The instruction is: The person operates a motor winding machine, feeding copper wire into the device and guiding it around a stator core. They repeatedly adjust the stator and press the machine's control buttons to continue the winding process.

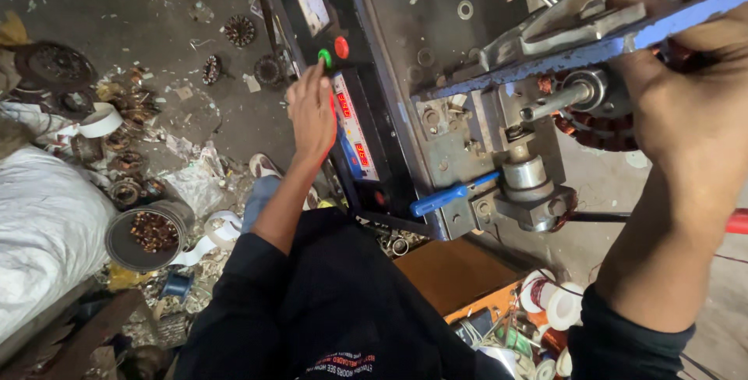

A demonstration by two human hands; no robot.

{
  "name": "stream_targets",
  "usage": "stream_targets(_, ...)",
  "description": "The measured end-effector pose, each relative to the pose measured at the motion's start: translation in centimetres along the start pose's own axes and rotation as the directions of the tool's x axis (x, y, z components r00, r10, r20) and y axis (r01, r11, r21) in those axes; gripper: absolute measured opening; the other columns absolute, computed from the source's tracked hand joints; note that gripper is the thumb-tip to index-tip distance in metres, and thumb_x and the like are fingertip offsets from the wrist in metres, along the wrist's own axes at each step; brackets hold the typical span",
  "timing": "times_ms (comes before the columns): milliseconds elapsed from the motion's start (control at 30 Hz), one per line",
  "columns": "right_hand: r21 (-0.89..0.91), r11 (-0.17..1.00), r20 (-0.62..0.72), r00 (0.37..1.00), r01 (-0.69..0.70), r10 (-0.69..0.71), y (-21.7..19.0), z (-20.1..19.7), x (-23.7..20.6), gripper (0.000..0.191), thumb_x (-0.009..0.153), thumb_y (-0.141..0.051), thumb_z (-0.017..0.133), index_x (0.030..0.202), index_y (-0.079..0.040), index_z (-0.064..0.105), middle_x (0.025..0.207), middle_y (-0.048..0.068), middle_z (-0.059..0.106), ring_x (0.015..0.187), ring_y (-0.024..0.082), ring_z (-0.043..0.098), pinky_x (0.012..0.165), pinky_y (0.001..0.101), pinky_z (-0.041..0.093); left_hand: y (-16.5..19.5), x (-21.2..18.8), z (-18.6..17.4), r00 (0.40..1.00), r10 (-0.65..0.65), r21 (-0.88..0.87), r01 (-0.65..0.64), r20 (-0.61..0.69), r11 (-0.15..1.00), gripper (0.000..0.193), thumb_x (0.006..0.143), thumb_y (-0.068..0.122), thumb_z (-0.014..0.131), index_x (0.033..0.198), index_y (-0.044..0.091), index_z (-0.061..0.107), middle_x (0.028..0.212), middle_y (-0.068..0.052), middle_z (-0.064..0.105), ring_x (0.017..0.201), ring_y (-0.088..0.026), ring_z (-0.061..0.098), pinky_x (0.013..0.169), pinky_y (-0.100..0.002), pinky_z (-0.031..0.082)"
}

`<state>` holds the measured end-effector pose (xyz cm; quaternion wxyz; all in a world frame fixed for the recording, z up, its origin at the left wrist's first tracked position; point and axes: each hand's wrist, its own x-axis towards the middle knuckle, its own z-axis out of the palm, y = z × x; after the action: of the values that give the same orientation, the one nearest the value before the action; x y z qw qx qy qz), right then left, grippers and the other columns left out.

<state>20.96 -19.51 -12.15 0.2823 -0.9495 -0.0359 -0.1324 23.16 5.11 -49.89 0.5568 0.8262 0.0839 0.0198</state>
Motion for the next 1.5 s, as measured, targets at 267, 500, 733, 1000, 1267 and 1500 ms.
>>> stream_targets(267, -0.049, 0.998, -0.02, 0.999, -0.029, 0.028, 0.2, -0.4, -0.3, 0.029, 0.096, 0.005, 0.082, 0.123, -0.003, 0.078, 0.117, 0.002, 0.071, 0.093, 0.007, 0.057, 0.083, 0.0214, 0.044, -0.8, 1.9, -1.2, 0.997, -0.018, 0.032, 0.016, 0.069, 0.999, 0.049, 0.109, 0.045, 0.039, 0.131, 0.014, 0.071, 0.136, -0.004, 0.065, 0.123, -0.032, 0.052, 0.11, -0.043, 0.04)
stream_targets(500, -0.129, 0.985, -0.048, 0.992, 0.112, -0.119, 1.3, -0.7, -0.6, 0.022, 0.09, 0.005, 0.08, 0.112, 0.003, 0.075, 0.109, 0.007, 0.072, 0.087, 0.01, 0.06, 0.082, 0.0239, 0.049, -0.6, 1.1, -1.8, 0.992, 0.101, 0.018, -0.102, 0.075, 0.995, 0.05, 0.111, 0.041, 0.039, 0.141, 0.009, 0.063, 0.131, -0.012, 0.064, 0.12, -0.034, 0.052, 0.108, -0.045, 0.04)
stream_targets(733, -0.151, 0.988, -0.065, 0.997, 0.036, -0.046, -1.1, -1.0, -0.9, 0.025, 0.087, 0.003, 0.081, 0.111, -0.001, 0.077, 0.099, 0.008, 0.07, 0.081, 0.012, 0.06, 0.073, 0.0271, 0.045, 7.5, -2.8, -2.6, 0.98, 0.099, -0.228, -0.138, -0.175, 0.964, 0.034, 0.11, 0.03, 0.05, 0.126, 0.007, 0.069, 0.121, -0.013, 0.069, 0.108, -0.026, 0.063, 0.091, -0.037, 0.051)
stream_targets(1000, -0.177, 0.979, -0.056, 0.992, 0.102, -0.114, -0.7, -1.0, -0.7, 0.024, 0.088, 0.004, 0.082, 0.111, 0.0, 0.079, 0.097, 0.009, 0.071, 0.087, 0.013, 0.062, 0.079, 0.0281, 0.048, 18.8, -7.2, 0.8, 0.713, 0.462, -0.838, 0.347, 0.527, 0.421, 0.054, 0.112, 0.036, 0.043, 0.155, 0.003, 0.041, 0.159, -0.014, 0.048, 0.142, -0.028, 0.055, 0.118, -0.043, 0.048)
stream_targets(1267, -0.211, 0.968, -0.054, 0.987, 0.138, -0.153, -0.8, -1.0, -0.4, 0.026, 0.086, 0.004, 0.083, 0.112, 0.0, 0.079, 0.101, 0.01, 0.072, 0.084, 0.013, 0.063, 0.078, 0.0287, 0.048, 22.8, -3.1, 13.6, 0.669, 0.33, -0.701, 0.713, 0.667, -0.03, 0.049, 0.1, 0.033, 0.067, 0.139, 0.006, 0.057, 0.135, -0.009, 0.061, 0.121, -0.023, 0.059, 0.102, -0.043, 0.05)
stream_targets(1500, -0.165, 0.979, -0.083, 0.987, 0.121, -0.136, -0.8, -0.7, 0.1, 0.03, 0.088, 0.001, 0.084, 0.117, -0.002, 0.078, 0.109, 0.011, 0.073, 0.085, 0.013, 0.063, 0.075, 0.0267, 0.048, 21.4, 0.2, 21.8, 0.618, 0.35, -0.619, 0.775, 0.704, -0.122, 0.032, 0.093, 0.026, 0.078, 0.118, 0.009, 0.067, 0.105, -0.004, 0.067, 0.086, -0.019, 0.066, 0.065, -0.036, 0.061)
